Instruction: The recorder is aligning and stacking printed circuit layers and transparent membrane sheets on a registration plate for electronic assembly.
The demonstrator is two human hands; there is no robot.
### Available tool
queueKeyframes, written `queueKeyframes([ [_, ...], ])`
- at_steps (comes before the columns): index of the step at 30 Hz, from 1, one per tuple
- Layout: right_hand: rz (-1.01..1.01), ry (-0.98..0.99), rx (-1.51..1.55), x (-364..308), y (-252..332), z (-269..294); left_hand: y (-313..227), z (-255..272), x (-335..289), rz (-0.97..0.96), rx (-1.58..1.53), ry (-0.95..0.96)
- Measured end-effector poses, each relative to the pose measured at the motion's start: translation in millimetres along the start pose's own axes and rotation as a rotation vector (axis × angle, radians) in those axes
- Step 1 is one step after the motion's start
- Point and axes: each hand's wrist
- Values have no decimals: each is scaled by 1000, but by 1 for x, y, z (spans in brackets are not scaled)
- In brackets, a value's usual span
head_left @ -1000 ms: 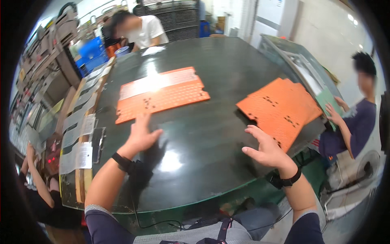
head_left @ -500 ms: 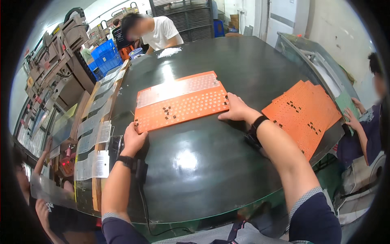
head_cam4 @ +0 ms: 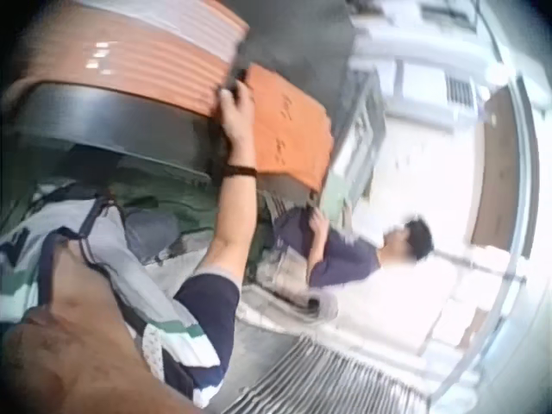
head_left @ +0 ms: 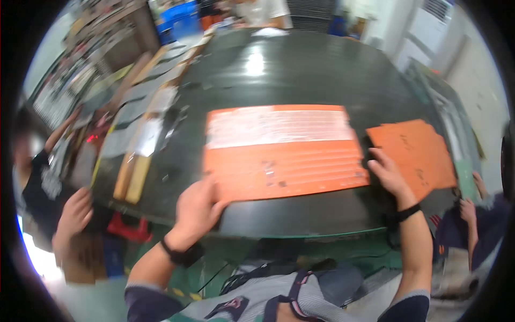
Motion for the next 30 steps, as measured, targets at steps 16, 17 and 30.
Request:
queueKeyframes([
  [16,47,-263,466,-92,-13,-34,94,81,-66,260,711,-411],
  [17,67,-288,472,-93,-16,-36,101,79,-69,354,742,-380],
  [30,140,-403,459,-98,-6,-52,89,106,-63,125,780,-371],
])
Point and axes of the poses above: each hand's wrist, its own x-axis towards the middle knuckle, its own z-axis out of the back of the hand, y = z × x, and after that the axes turned 3 degrees about x, right-handed
